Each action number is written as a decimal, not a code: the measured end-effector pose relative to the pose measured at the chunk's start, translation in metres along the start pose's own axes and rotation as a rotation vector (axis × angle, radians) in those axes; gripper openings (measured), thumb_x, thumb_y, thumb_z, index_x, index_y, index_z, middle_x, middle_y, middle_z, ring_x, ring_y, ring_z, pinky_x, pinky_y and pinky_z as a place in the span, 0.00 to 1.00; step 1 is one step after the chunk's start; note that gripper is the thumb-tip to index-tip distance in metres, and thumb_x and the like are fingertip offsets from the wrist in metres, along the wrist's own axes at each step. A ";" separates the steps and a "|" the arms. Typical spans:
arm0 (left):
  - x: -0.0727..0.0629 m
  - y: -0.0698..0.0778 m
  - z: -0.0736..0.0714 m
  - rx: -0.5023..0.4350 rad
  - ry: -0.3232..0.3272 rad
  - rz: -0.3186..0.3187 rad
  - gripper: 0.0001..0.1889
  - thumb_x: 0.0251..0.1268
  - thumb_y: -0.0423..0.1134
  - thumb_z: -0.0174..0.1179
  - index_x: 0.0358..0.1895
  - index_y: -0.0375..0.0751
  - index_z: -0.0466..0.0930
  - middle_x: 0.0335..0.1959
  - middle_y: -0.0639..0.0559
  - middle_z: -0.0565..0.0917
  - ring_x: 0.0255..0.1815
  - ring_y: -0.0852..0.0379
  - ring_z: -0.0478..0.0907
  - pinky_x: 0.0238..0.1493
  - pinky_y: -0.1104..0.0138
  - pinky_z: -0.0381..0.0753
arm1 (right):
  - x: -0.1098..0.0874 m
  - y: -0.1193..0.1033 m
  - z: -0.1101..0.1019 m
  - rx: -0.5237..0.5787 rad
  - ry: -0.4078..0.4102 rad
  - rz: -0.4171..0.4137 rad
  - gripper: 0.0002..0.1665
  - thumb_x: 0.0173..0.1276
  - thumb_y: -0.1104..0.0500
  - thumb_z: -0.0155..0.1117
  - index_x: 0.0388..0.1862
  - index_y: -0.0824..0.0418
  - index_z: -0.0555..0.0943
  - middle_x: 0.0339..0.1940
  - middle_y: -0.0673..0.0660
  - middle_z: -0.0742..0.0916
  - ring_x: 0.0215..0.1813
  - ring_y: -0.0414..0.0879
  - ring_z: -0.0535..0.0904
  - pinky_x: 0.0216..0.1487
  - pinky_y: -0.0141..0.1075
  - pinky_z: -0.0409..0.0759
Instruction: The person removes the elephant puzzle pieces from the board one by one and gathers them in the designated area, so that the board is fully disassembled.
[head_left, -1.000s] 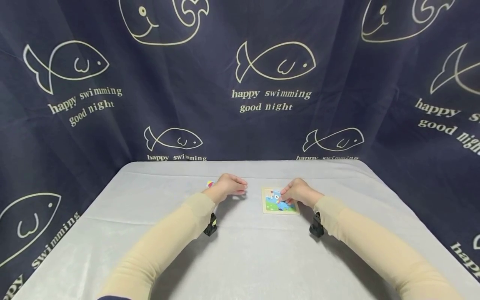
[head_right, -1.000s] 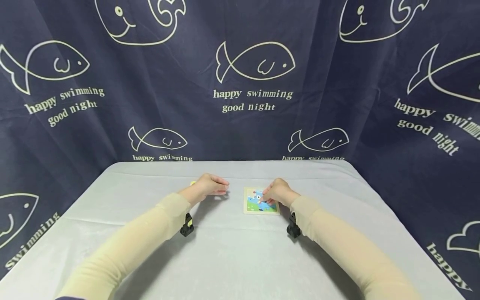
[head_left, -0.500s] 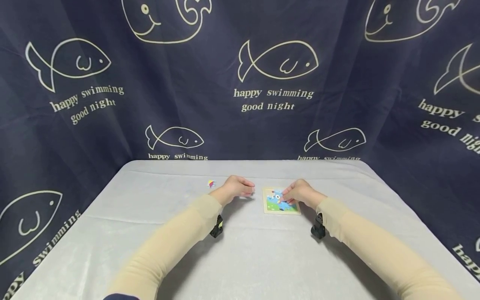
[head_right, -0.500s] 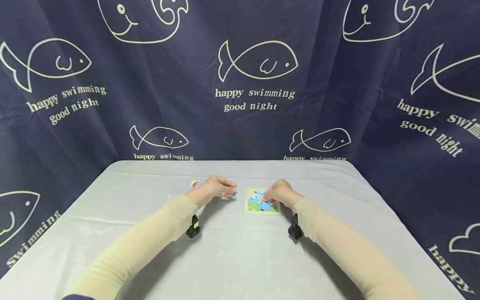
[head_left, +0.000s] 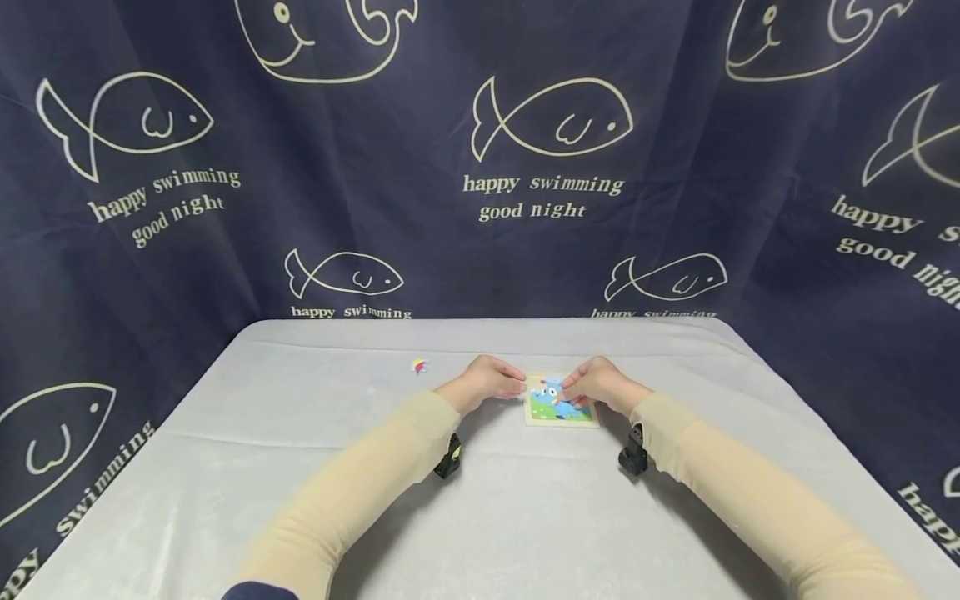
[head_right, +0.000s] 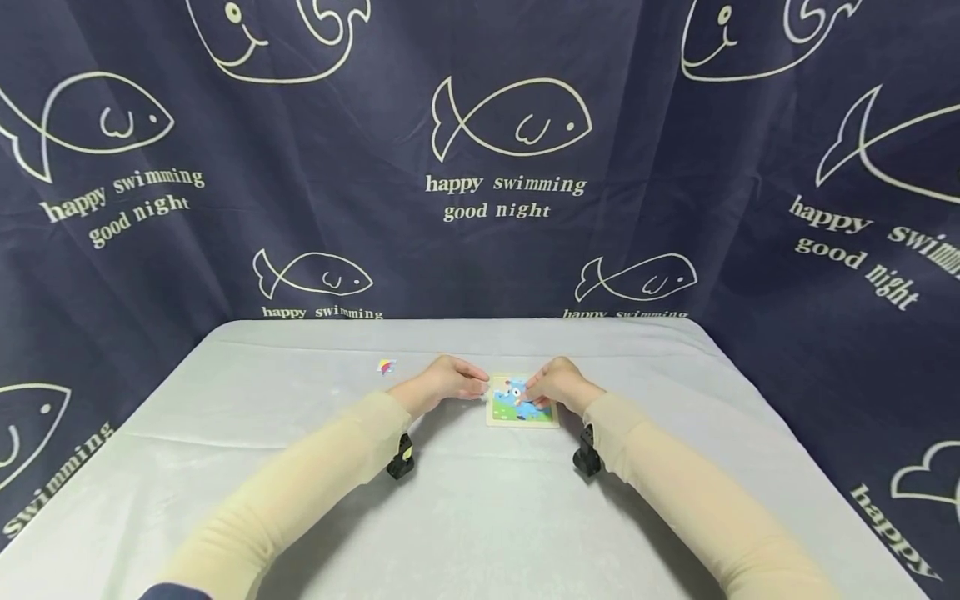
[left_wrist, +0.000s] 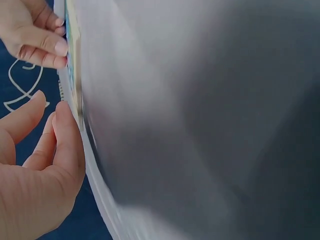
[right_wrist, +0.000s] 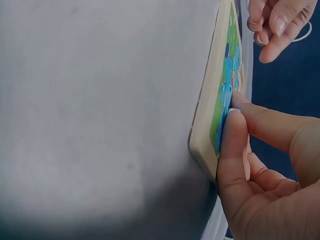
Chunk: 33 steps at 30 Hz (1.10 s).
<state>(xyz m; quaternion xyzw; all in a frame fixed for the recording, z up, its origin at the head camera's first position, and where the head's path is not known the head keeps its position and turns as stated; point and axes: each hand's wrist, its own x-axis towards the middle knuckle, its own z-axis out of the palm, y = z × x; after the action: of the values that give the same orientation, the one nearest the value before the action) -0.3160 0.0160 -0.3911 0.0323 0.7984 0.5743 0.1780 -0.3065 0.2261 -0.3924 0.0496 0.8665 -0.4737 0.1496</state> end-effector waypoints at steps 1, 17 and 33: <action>-0.001 0.000 0.002 0.007 -0.001 0.000 0.12 0.56 0.25 0.67 0.44 0.30 0.85 0.43 0.40 0.86 0.37 0.55 0.86 0.41 0.69 0.87 | 0.000 0.000 0.000 -0.002 0.001 -0.004 0.13 0.56 0.69 0.71 0.39 0.73 0.81 0.24 0.55 0.84 0.24 0.40 0.78 0.32 0.29 0.85; 0.000 0.006 0.022 0.401 0.085 0.023 0.08 0.50 0.34 0.73 0.35 0.42 0.88 0.36 0.53 0.85 0.39 0.59 0.75 0.52 0.66 0.78 | -0.002 -0.001 0.002 -0.022 0.012 -0.004 0.13 0.57 0.69 0.71 0.40 0.73 0.82 0.25 0.55 0.85 0.25 0.41 0.79 0.33 0.30 0.85; -0.002 0.010 0.028 0.477 0.112 0.084 0.08 0.48 0.30 0.74 0.32 0.39 0.85 0.29 0.52 0.79 0.31 0.58 0.70 0.35 0.71 0.72 | 0.000 0.002 0.000 -0.014 0.019 -0.012 0.11 0.57 0.69 0.71 0.39 0.72 0.82 0.26 0.55 0.85 0.24 0.41 0.79 0.32 0.30 0.85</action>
<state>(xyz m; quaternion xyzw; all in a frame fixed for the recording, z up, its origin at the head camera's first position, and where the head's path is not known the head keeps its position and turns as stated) -0.3065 0.0438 -0.3891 0.0747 0.9179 0.3775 0.0965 -0.3061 0.2269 -0.3944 0.0481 0.8714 -0.4680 0.1389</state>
